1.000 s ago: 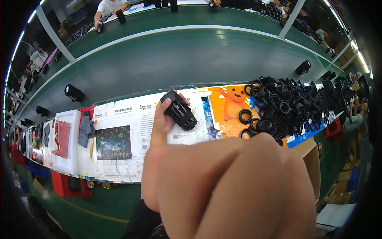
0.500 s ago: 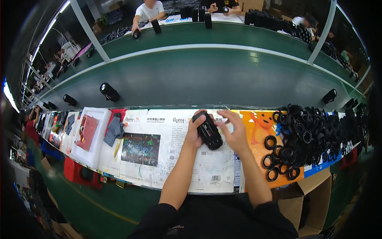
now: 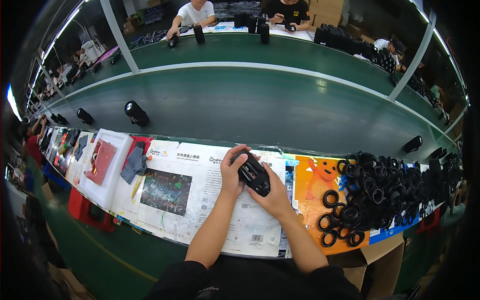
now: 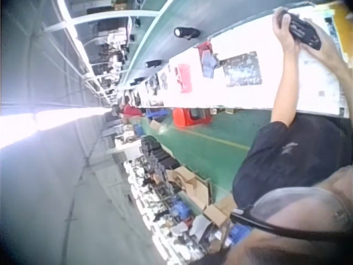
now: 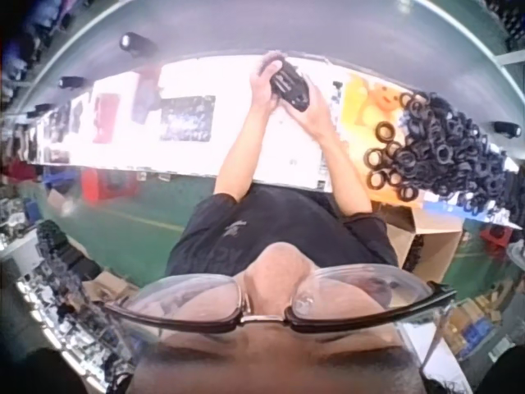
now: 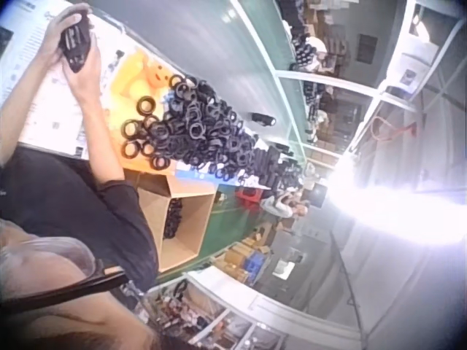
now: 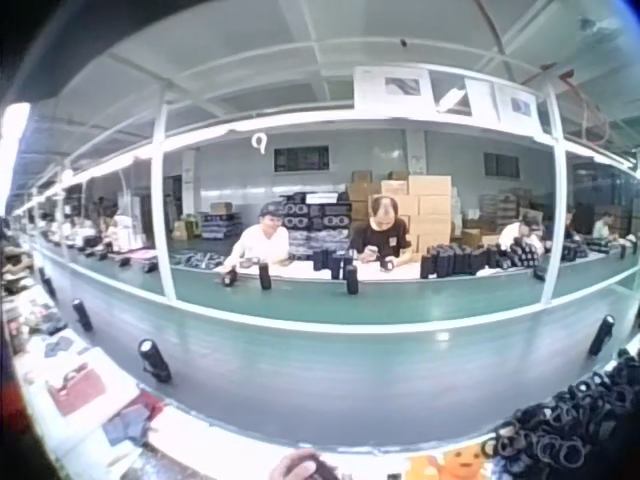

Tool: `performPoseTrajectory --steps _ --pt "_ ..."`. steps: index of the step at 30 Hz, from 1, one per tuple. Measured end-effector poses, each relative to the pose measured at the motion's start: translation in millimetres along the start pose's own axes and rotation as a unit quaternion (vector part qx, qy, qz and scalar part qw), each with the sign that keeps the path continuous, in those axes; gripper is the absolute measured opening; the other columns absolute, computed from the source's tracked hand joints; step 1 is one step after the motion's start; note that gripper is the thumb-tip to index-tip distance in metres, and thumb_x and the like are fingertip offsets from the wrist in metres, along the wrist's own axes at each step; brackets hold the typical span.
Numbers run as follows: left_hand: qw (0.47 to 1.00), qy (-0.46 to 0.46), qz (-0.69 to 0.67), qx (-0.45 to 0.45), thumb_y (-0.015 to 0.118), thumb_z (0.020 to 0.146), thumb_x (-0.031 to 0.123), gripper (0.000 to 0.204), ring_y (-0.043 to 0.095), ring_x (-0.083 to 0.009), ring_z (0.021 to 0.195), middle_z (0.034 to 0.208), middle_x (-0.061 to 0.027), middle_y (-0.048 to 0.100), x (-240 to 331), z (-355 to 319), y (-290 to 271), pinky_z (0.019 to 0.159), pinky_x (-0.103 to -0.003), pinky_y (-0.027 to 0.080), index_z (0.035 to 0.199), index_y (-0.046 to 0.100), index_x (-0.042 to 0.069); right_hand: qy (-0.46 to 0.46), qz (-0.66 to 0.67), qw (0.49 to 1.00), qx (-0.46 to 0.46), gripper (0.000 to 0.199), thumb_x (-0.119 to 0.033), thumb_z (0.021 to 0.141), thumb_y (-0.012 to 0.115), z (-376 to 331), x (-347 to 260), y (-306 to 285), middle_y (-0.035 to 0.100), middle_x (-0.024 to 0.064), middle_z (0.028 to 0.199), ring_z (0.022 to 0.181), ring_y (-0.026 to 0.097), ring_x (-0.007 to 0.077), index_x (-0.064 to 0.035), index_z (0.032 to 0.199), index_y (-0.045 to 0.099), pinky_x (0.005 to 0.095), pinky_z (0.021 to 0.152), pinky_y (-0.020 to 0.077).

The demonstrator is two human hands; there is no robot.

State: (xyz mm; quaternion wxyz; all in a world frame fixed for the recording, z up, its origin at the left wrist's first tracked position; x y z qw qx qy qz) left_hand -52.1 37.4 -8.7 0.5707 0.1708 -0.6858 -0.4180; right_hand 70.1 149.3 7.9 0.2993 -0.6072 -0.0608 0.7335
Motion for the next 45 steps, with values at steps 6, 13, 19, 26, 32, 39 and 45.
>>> performPoseTrajectory --steps 6,13,19,26,32,39,45 --pt "0.998 -0.041 0.032 -0.036 0.068 0.1 0.007 0.038 0.075 -0.0292 0.105 0.118 -0.0133 0.067 -2.0 3.1 2.6 0.092 -0.041 0.065 0.137 0.064 -0.003 -0.031 0.009 0.999 0.037 0.086 -0.028 0.084 0.092 -2.6 0.8 -6.5 0.069 0.0255 0.136 0.122 0.072 0.0364 -0.0012 0.154 0.05 0.0415 0.103 0.0572" --pt "0.997 -0.056 0.031 -0.032 0.067 0.1 0.009 0.039 0.074 -0.0293 0.104 0.115 -0.0127 0.066 -3.5 -2.4 -3.5 0.091 -0.042 0.065 0.135 0.063 -0.005 -0.002 0.037 0.999 0.014 0.083 -0.03 0.084 0.092 -3.7 -2.4 -8.3 0.072 0.0223 0.131 0.12 0.073 0.031 -0.0011 0.152 0.054 0.039 0.101 0.0569" --pt "0.997 -0.049 0.003 -0.052 0.067 0.102 0.018 0.043 0.072 -0.0309 0.11 0.119 -0.0146 0.065 2.0 -4.2 3.6 0.097 -0.045 0.063 0.14 0.06 -0.001 0.04 0.081 0.996 0.012 0.084 -0.031 0.083 0.093 -3.7 4.9 -7.4 0.072 0.0186 0.133 0.121 0.07 0.026 0.0001 0.15 0.054 0.0375 0.105 0.0538" --pt "0.986 -0.048 -0.033 -0.156 0.071 0.099 0.018 0.058 0.067 -0.0353 0.127 0.134 -0.017 0.065 15.0 -8.1 11.0 0.111 -0.046 0.056 0.151 0.053 -0.001 0.05 0.166 0.985 0.016 0.083 -0.032 0.083 0.094 -6.1 19.5 -11.7 0.071 0.0186 0.135 0.121 0.071 0.026 -0.0009 0.149 0.054 0.0378 0.105 0.0543" --pt "0.986 -0.062 0.003 -0.152 0.069 0.098 0.014 0.057 0.066 -0.0364 0.13 0.136 -0.0185 0.065 9.3 -3.1 6.3 0.11 -0.046 0.057 0.151 0.053 0.0 0.012 0.084 0.996 0.015 0.084 -0.032 0.084 0.092 -4.7 6.3 -13.7 0.072 0.0203 0.132 0.118 0.073 0.0302 -0.0015 0.151 0.052 0.0392 0.103 0.0561" --pt "0.993 -0.046 0.02 -0.105 0.067 0.099 0.011 0.051 0.068 -0.037 0.127 0.134 -0.0188 0.065 6.7 -4.4 12.1 0.108 -0.049 0.06 0.147 0.054 0.004 -0.084 -0.008 0.995 0.043 0.084 -0.021 0.083 0.091 -1.0 1.1 -15.6 0.064 0.0221 0.144 0.127 0.068 0.0366 -0.0044 0.155 0.05 0.0426 0.108 0.0543" --pt "0.997 -0.054 -0.017 -0.047 0.068 0.099 0.011 0.045 0.071 -0.0364 0.121 0.127 -0.0175 0.066 -4.7 0.4 -6.3 0.103 -0.05 0.062 0.142 0.056 0.004 -0.065 -0.004 0.996 0.062 0.088 -0.02 0.079 0.097 -0.1 5.1 -14.1 0.064 0.019 0.142 0.126 0.068 0.0309 -0.0037 0.152 0.052 0.0403 0.108 0.0547"
Point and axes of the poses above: each hand's wrist, its own z-axis towards the middle knuckle, its own y-axis out of the palm, x = y × z, the point moved 3 cm from there along z, towards the middle knuckle
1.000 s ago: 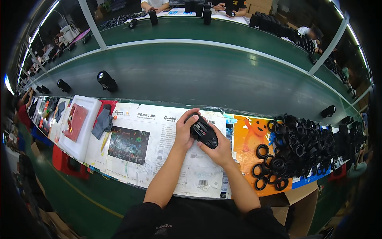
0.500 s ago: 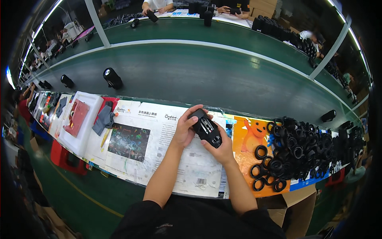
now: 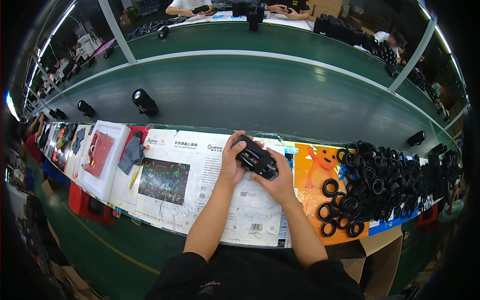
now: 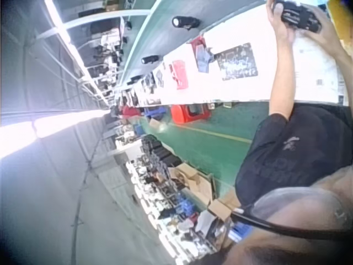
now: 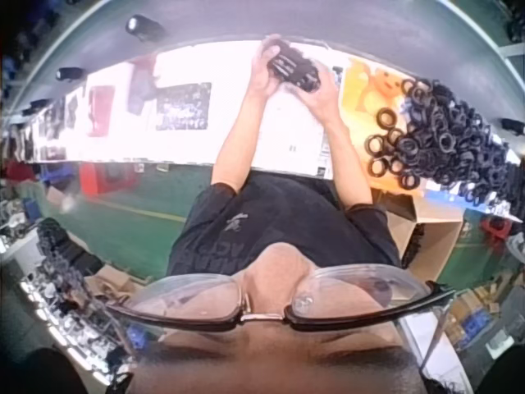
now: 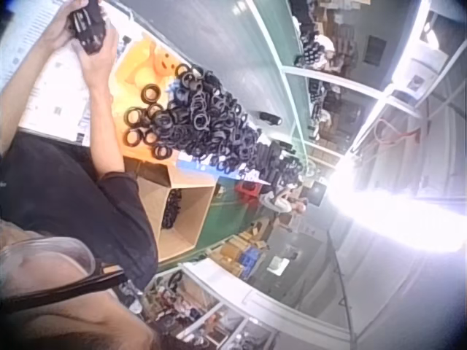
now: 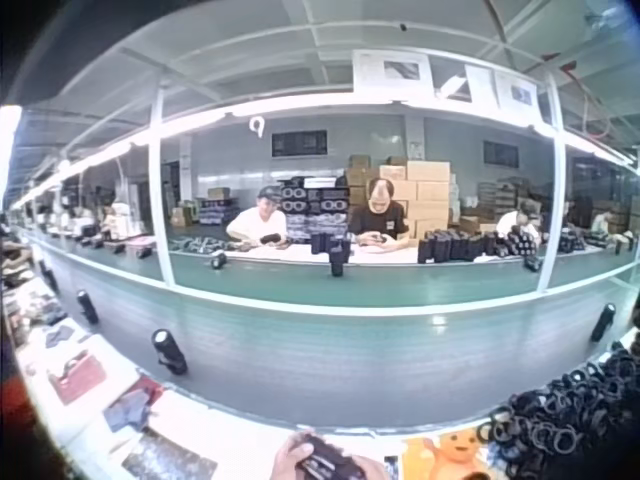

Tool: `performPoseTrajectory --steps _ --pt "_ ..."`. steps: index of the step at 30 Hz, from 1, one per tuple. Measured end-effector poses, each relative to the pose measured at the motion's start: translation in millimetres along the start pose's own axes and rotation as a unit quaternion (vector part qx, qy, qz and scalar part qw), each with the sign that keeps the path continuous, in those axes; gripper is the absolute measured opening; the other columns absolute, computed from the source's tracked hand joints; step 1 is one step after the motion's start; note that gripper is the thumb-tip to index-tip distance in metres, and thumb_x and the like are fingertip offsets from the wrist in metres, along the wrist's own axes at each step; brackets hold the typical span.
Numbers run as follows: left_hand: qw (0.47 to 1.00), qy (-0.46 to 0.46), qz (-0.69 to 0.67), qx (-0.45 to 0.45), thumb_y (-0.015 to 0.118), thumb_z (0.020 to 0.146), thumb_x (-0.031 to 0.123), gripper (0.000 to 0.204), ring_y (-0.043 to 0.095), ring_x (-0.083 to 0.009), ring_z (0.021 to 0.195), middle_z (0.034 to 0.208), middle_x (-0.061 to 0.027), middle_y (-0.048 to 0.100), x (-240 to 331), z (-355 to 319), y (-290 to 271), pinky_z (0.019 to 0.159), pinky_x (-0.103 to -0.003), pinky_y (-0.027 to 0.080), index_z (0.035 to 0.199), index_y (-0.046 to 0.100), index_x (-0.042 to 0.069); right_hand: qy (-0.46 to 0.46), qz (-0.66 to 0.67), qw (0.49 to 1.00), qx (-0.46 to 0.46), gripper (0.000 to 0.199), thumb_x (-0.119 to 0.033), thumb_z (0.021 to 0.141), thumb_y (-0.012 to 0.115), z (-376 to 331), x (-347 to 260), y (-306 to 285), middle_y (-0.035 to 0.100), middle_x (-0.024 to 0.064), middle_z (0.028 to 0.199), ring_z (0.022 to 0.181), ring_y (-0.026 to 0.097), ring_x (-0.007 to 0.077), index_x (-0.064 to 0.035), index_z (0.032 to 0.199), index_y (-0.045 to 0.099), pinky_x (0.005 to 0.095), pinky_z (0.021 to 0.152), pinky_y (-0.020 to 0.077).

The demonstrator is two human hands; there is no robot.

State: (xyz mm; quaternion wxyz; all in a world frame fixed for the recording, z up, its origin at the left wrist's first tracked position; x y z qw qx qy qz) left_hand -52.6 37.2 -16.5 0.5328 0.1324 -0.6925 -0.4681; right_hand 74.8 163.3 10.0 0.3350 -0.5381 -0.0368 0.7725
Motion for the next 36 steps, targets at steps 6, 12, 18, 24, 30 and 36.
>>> performPoseTrajectory --steps 6,12,18,24,30,36 --pt "0.999 0.003 -0.033 0.001 0.068 0.1 0.016 0.038 0.07 -0.0353 0.122 0.12 -0.0174 0.069 0.6 5.0 -1.3 0.107 -0.05 0.059 0.134 0.058 0.003 0.189 0.229 0.955 0.015 0.084 -0.018 0.081 0.098 0.0 8.6 4.4 0.063 0.0135 0.136 0.125 0.065 0.021 -0.0031 0.149 0.05 0.0353 0.104 0.0576" --pt "0.999 -0.007 -0.007 -0.047 0.071 0.101 0.02 0.034 0.069 -0.0302 0.122 0.128 -0.0184 0.072 -3.7 10.4 -3.8 0.107 -0.046 0.057 0.131 0.061 0.007 0.176 0.199 0.963 0.052 0.056 -0.024 0.097 0.084 9.5 30.4 2.6 0.065 0.0115 0.126 0.105 0.067 0.0192 -0.0051 0.142 0.057 0.0317 0.091 0.0572" --pt "0.993 0.01 -0.115 0.02 0.056 0.111 0.05 0.067 0.051 -0.0321 0.144 0.157 -0.0181 0.045 -14.0 15.0 -18.4 0.121 -0.052 0.045 0.16 0.034 0.009 -0.068 -0.19 0.977 -0.068 0.055 -0.013 0.086 0.087 121.7 -47.4 -56.1 0.064 0.0174 0.129 0.115 0.068 0.0369 -0.0113 0.136 0.064 0.0408 0.1 0.0547" --pt "0.997 0.014 -0.067 0.034 0.055 0.114 0.037 0.051 0.054 -0.0372 0.143 0.146 -0.0221 0.053 -21.5 15.9 -18.1 0.117 -0.057 0.051 0.147 0.044 0.0 -0.003 -0.323 0.917 -0.234 0.065 -0.008 0.084 0.086 225.6 -13.4 -37.8 0.056 0.018 0.143 0.13 0.06 0.0423 -0.0228 0.142 0.062 0.0486 0.108 0.0537" --pt "0.998 0.023 0.044 0.032 0.059 0.112 0.025 0.035 0.067 -0.0302 0.122 0.133 -0.0164 0.06 -18.1 9.0 -5.8 0.099 -0.047 0.063 0.138 0.053 0.002 0.026 -0.401 0.886 -0.232 0.078 -0.01 0.085 0.086 242.2 2.4 -30.3 0.049 0.0188 0.155 0.138 0.053 0.0446 -0.0312 0.154 0.056 0.0501 0.116 0.0491" --pt "0.823 0.385 0.341 0.242 0.07 0.098 0.002 0.024 0.063 -0.0168 0.106 0.118 -0.0058 0.062 120.8 34.3 -69.0 0.089 -0.031 0.056 0.12 0.062 0.007 -0.174 -0.223 0.958 -0.042 0.042 -0.009 0.093 0.077 194.1 -36.0 13.5 0.063 0.0172 0.132 0.118 0.063 0.0348 -0.0105 0.133 0.067 0.0433 0.091 0.0571"
Point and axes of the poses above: each hand's wrist, its own z-axis towards the middle knuckle, its own y-axis out of the palm, x = y × z, the point moved 3 cm from there along z, towards the middle knuckle
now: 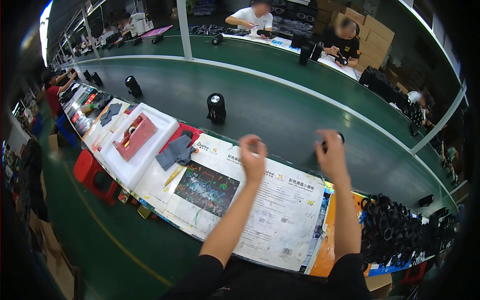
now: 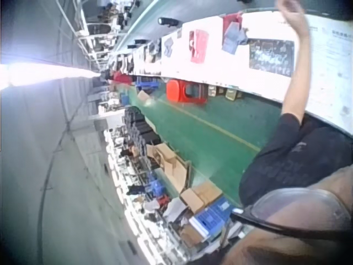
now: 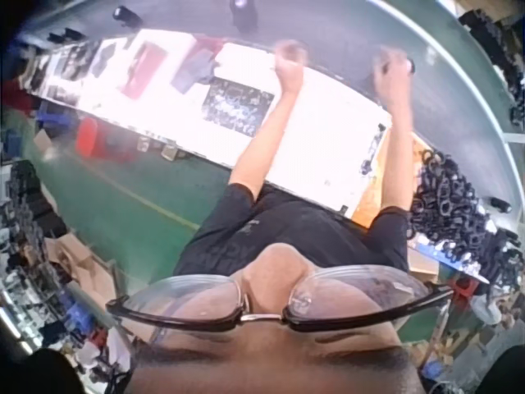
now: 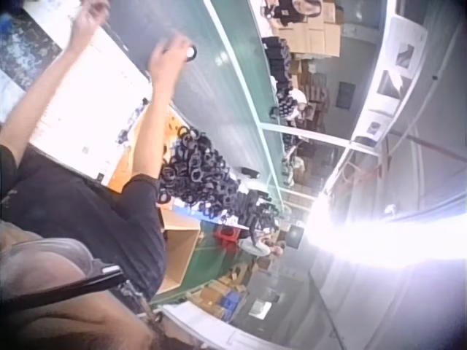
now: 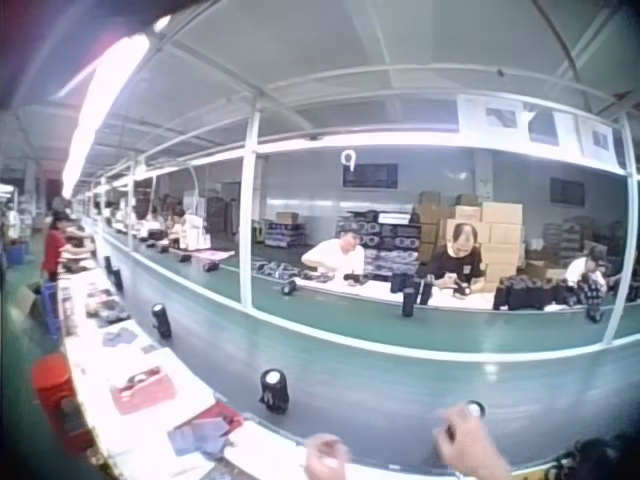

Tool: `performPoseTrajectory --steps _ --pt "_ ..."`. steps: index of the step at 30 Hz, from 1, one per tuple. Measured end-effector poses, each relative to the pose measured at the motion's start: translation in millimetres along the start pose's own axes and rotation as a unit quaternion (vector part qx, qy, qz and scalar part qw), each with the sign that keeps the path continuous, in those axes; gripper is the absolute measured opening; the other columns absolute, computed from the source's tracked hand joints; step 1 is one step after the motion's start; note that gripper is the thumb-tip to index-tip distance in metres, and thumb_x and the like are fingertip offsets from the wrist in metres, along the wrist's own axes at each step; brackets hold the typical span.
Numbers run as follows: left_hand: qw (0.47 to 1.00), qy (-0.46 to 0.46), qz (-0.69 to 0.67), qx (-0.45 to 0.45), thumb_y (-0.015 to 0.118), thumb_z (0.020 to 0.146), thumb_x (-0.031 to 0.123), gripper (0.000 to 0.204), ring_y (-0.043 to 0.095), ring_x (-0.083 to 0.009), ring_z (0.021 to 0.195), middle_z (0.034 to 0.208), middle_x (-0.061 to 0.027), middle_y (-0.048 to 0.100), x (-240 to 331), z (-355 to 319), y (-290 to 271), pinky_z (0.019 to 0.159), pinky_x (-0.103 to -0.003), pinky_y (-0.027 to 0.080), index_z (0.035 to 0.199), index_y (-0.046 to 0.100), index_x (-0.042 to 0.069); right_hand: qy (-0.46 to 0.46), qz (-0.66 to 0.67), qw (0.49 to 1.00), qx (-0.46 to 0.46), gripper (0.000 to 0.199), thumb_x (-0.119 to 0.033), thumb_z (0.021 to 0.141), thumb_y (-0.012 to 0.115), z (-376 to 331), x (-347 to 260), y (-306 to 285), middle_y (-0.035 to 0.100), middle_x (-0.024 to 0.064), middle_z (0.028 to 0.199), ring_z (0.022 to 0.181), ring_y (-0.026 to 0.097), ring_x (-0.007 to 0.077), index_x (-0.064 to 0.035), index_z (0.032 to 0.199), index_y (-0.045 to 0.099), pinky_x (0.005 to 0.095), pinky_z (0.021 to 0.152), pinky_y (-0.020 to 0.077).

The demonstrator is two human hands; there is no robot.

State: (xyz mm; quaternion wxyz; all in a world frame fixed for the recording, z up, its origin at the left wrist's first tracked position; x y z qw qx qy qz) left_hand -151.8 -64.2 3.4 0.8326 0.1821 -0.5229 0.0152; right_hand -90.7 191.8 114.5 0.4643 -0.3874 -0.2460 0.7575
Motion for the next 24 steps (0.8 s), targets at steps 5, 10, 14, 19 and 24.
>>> performPoseTrajectory --steps 5,10,14,19,24 --pt "0.959 0.101 0.251 0.087 0.083 0.08 0.006 0.074 0.052 -0.0357 0.129 0.138 -0.0189 0.053 1.3 122.9 -68.0 0.105 -0.047 0.047 0.144 0.044 0.005 0.072 0.197 0.969 -0.13 0.028 -0.01 0.096 0.074 -72.7 -52.7 87.1 0.065 0.0139 0.118 0.102 0.067 0.0279 -0.0062 0.123 0.072 0.038 0.091 0.056" --pt "0.952 0.071 0.299 0.014 0.092 0.076 0.015 0.102 0.044 -0.0427 0.146 0.156 -0.0256 0.045 -32.2 167.8 -96.5 0.122 -0.051 0.037 0.159 0.033 0.003 0.088 0.187 0.972 -0.112 0.021 -0.01 0.099 0.071 -96.9 -66.8 113.7 0.063 0.0138 0.122 0.113 0.064 0.0299 -0.0047 0.119 0.074 0.0392 0.096 0.0553" --pt "0.955 0.041 0.29 -0.044 0.096 0.077 0.028 0.099 0.056 -0.0415 0.139 0.152 -0.026 0.054 -38.8 178.1 -82.1 0.114 -0.048 0.047 0.155 0.04 0.003 0.139 0.25 0.951 -0.121 0.019 -0.005 0.097 0.07 -94.8 -66.1 113.0 0.063 0.0131 0.119 0.109 0.066 0.0319 -0.0044 0.115 0.075 0.0395 0.097 0.0547" --pt "0.905 0.044 0.414 -0.081 0.092 0.079 0.049 0.08 0.071 -0.0464 0.114 0.12 -0.0267 0.075 -17.1 207.7 -80.5 0.098 -0.051 0.056 0.135 0.059 0.002 0.052 0.184 0.979 -0.066 0.016 0.001 0.098 0.066 -97.6 -54.3 117.1 0.065 0.0118 0.11 0.1 0.067 0.0274 -0.0047 0.11 0.076 0.0344 0.086 0.056" --pt "0.944 0.057 0.322 -0.03 0.097 0.076 0.045 0.074 0.074 -0.0296 0.101 0.111 -0.0189 0.076 13.8 255.4 -148.7 0.091 -0.041 0.058 0.125 0.066 -0.002 0.108 0.209 0.968 -0.087 0.015 0.003 0.096 0.066 -93.1 -65.8 108.5 0.065 0.0126 0.109 0.101 0.065 0.0309 -0.0024 0.106 0.075 0.0381 0.086 0.0553"
Point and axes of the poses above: each hand's wrist, its own z-axis towards the middle knuckle, its own y-axis out of the palm, x = y × z, the point moved 3 cm from there along z, towards the middle knuckle
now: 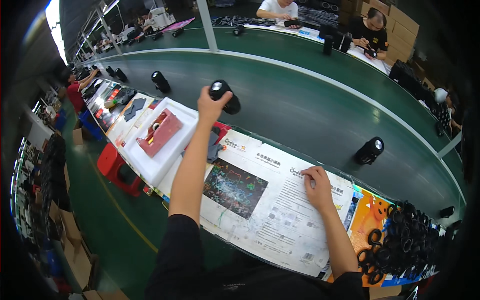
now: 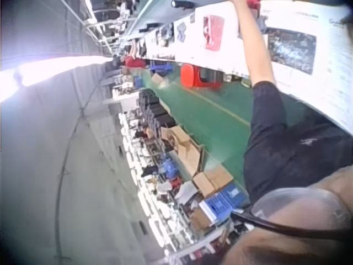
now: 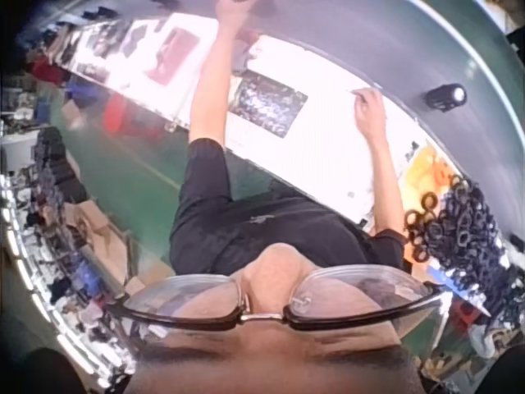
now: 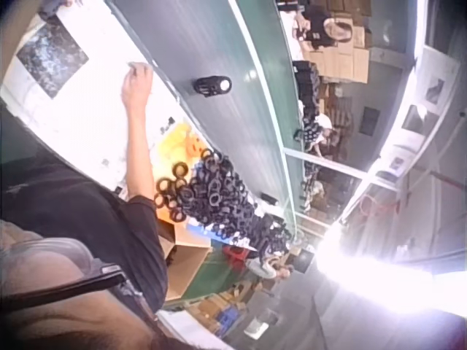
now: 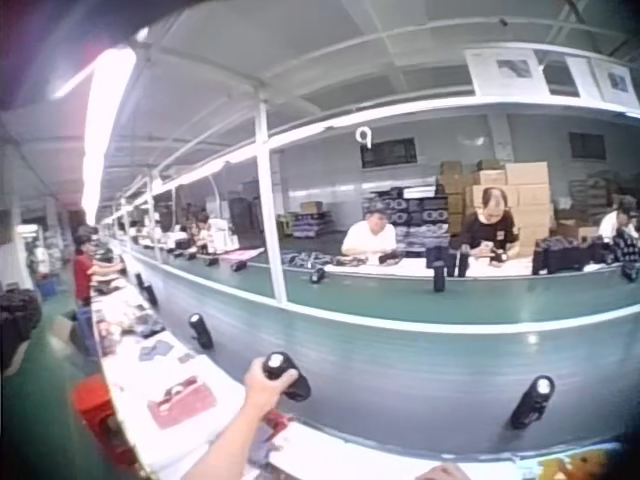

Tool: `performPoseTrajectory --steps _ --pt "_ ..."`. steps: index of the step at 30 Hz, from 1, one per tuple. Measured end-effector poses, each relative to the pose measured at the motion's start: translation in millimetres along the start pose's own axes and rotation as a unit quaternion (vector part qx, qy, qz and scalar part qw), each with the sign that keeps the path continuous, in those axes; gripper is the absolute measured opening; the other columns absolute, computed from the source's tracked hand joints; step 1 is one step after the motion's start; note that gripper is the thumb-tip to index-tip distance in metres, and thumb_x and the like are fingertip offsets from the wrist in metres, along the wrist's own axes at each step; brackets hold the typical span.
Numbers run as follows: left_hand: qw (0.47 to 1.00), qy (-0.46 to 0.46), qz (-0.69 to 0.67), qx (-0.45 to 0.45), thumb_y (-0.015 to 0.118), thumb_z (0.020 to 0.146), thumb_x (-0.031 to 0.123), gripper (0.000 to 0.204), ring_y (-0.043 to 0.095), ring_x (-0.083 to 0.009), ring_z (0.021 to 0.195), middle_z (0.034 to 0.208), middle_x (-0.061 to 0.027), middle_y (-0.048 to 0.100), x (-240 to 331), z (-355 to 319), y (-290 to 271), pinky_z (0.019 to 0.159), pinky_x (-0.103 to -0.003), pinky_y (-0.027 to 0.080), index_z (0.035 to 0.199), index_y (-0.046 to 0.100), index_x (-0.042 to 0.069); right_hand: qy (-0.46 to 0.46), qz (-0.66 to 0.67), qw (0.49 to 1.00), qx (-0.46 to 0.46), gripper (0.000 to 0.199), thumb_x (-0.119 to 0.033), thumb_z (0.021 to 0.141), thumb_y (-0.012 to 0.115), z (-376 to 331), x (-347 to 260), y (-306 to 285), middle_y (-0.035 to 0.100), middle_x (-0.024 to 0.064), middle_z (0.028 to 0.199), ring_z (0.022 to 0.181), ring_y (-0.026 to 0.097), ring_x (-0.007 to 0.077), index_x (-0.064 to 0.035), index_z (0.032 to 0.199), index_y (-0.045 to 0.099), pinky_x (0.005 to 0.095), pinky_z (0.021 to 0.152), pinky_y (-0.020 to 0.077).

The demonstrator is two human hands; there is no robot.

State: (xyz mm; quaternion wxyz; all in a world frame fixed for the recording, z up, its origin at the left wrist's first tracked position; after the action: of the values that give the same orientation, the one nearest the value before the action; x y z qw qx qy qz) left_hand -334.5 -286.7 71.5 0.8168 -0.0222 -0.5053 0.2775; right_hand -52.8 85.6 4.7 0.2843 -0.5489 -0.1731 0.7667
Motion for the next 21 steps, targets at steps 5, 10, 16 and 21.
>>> performPoseTrajectory --steps 5,10,16,21 --pt "0.991 0.042 0.036 0.123 0.097 0.078 0.046 0.081 0.072 -0.0292 0.108 0.118 -0.0177 0.074 -39.1 73.1 -136.2 0.096 -0.04 0.056 0.134 0.06 0.001 -0.117 -0.076 0.99 -0.016 0.028 0.005 0.086 0.069 -2.2 -29.5 22.5 0.066 0.0135 0.109 0.104 0.062 0.0348 -0.0049 0.111 0.074 0.0436 0.088 0.0529" --pt "0.964 0.058 0.161 0.202 0.095 0.076 0.037 0.078 0.071 -0.0352 0.115 0.123 -0.0221 0.072 -97.3 124.9 -247.0 0.101 -0.043 0.055 0.135 0.059 0.0 -0.207 0.04 0.962 -0.171 0.041 -0.005 0.087 0.072 -23.9 -118.3 111.2 0.069 0.0181 0.107 0.101 0.064 0.0379 -0.0068 0.128 0.07 0.049 0.089 0.0527" --pt "0.924 0.021 0.32 0.208 0.091 0.069 0.025 0.075 0.059 -0.0434 0.124 0.129 -0.0261 0.064 -173.7 158.4 -347.2 0.112 -0.048 0.047 0.133 0.062 -0.001 -0.254 0.061 0.93 -0.26 0.055 -0.025 0.099 0.076 -42.0 -141.5 152.9 0.066 0.0191 0.117 0.103 0.066 0.0376 -0.0019 0.145 0.058 0.0455 0.091 0.0535" --pt "0.945 -0.037 0.3 0.128 0.091 0.064 0.025 0.074 0.071 -0.0384 0.109 0.118 -0.0252 0.072 -210.1 165.5 -329.1 0.1 -0.045 0.057 0.126 0.066 -0.008 -0.205 0.076 0.937 -0.272 0.051 -0.022 0.098 0.078 -36.1 -141.8 147.9 0.069 0.0216 0.116 0.105 0.068 0.039 0.0006 0.14 0.062 0.0454 0.092 0.0545"
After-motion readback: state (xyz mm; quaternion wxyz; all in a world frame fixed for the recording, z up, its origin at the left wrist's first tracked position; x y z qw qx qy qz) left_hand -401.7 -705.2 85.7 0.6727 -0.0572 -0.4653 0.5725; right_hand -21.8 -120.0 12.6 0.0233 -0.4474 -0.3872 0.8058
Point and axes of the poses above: each hand's wrist, its own z-axis towards the middle knuckle, its own y-axis out of the palm, x = y × z, the point moved 3 cm from there along z, towards the middle knuckle
